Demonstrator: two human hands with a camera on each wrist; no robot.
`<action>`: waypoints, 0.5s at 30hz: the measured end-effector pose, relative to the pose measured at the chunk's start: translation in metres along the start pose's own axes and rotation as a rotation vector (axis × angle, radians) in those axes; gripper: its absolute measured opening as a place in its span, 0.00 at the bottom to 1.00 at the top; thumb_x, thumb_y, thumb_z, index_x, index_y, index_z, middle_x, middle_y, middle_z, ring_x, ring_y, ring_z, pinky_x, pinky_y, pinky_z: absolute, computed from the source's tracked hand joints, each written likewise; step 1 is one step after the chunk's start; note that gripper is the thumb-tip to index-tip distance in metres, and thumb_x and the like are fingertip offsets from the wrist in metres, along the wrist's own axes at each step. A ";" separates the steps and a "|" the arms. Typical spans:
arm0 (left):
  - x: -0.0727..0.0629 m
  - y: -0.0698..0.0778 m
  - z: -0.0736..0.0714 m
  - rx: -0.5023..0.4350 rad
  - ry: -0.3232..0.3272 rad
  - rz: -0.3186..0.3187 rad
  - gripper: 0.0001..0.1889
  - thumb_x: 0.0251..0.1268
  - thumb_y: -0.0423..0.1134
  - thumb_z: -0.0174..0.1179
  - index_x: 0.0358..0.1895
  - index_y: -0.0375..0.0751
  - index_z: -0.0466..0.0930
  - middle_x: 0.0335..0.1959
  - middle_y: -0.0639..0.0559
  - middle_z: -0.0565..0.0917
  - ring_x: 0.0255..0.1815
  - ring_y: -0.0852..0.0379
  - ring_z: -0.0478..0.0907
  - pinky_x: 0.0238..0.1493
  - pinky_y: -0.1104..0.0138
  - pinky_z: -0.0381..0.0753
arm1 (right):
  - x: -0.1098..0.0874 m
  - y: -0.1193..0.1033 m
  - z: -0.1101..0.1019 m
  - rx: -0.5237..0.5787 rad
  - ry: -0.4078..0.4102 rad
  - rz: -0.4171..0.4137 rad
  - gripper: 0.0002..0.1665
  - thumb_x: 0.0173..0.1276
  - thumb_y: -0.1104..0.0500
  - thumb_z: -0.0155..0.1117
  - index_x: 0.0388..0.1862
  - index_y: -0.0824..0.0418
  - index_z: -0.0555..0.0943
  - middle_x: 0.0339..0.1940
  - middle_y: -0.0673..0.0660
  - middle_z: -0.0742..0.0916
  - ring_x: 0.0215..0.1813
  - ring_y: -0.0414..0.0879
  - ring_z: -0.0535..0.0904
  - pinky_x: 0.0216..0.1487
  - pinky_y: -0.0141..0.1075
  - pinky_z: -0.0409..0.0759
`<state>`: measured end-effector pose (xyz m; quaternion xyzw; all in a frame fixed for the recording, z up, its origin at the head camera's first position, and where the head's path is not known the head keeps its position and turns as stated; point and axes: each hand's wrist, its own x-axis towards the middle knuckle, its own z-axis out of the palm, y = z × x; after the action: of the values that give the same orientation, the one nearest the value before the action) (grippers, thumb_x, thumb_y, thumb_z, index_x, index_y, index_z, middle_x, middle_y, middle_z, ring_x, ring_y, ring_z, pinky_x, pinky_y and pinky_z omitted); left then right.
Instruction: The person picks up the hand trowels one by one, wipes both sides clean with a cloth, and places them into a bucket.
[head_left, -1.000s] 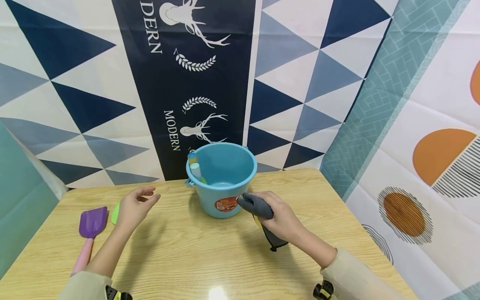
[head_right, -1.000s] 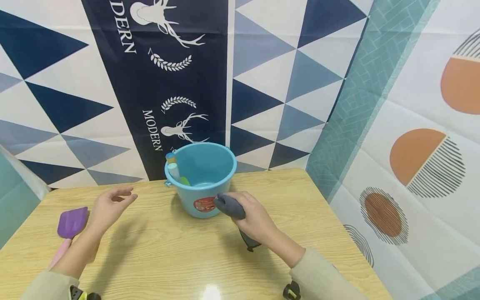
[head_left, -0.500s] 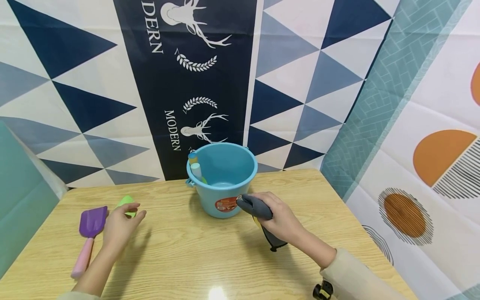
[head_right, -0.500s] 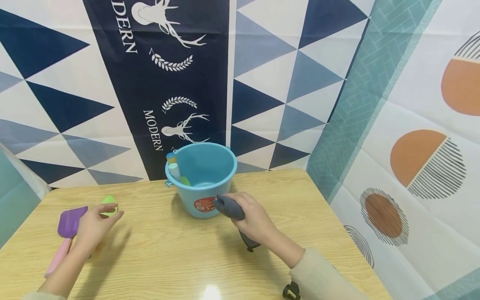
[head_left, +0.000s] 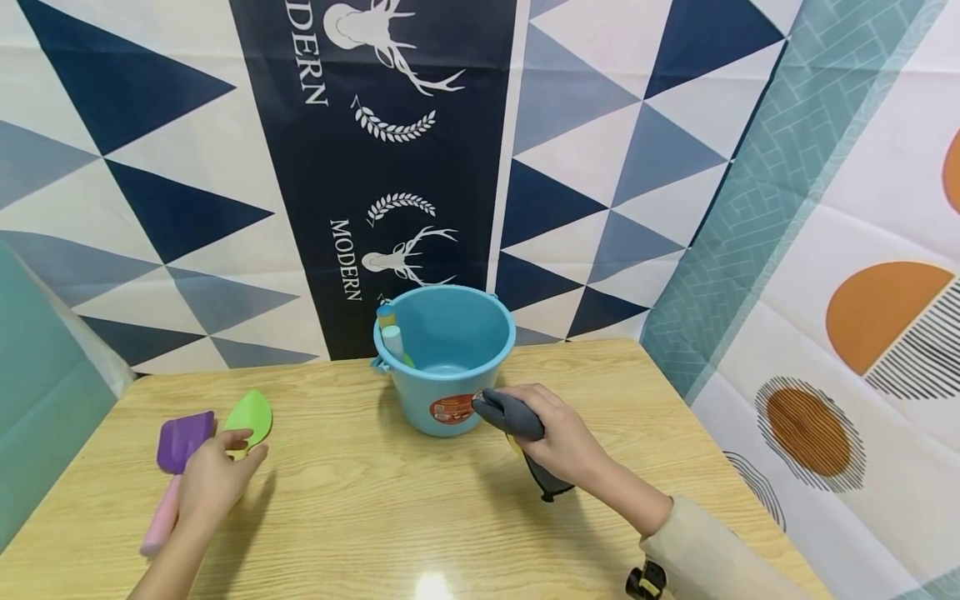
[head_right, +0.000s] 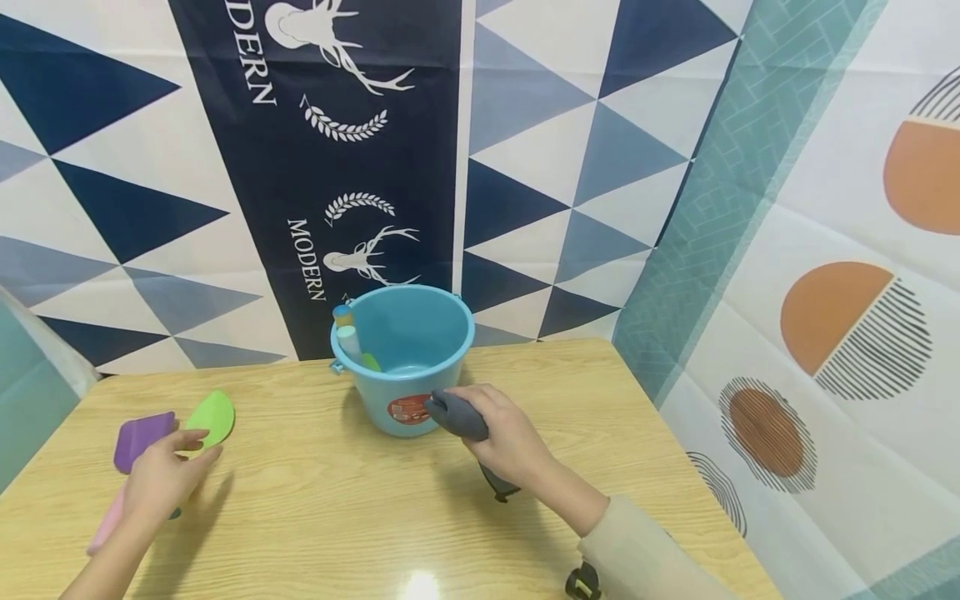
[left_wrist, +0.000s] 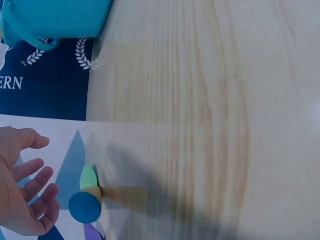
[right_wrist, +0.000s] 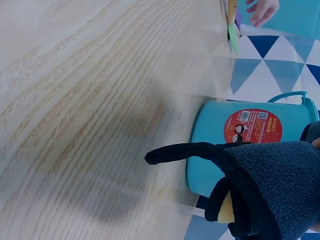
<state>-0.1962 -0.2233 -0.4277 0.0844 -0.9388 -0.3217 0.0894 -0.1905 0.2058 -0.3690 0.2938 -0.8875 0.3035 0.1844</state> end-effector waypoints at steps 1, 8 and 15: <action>0.000 -0.001 0.000 0.003 -0.004 -0.006 0.26 0.63 0.48 0.56 0.57 0.31 0.73 0.51 0.31 0.79 0.47 0.36 0.77 0.37 0.55 0.76 | 0.000 0.000 0.000 -0.001 0.000 -0.002 0.31 0.54 0.66 0.70 0.57 0.54 0.75 0.53 0.54 0.81 0.56 0.49 0.78 0.54 0.47 0.78; -0.002 -0.008 0.001 0.044 -0.019 -0.054 0.27 0.61 0.48 0.57 0.58 0.32 0.72 0.53 0.31 0.77 0.49 0.34 0.76 0.33 0.58 0.74 | 0.000 0.001 -0.001 -0.006 0.003 -0.006 0.30 0.54 0.66 0.70 0.57 0.55 0.75 0.53 0.54 0.81 0.56 0.48 0.78 0.53 0.46 0.78; -0.002 -0.016 0.003 0.058 -0.031 -0.065 0.28 0.59 0.46 0.58 0.58 0.28 0.71 0.53 0.27 0.75 0.51 0.30 0.74 0.41 0.49 0.75 | -0.001 0.001 -0.001 -0.002 -0.005 -0.001 0.31 0.54 0.66 0.70 0.58 0.55 0.75 0.53 0.54 0.81 0.56 0.48 0.78 0.53 0.46 0.78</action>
<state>-0.1935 -0.2335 -0.4398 0.1125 -0.9458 -0.2982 0.0615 -0.1907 0.2073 -0.3694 0.2948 -0.8881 0.3018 0.1823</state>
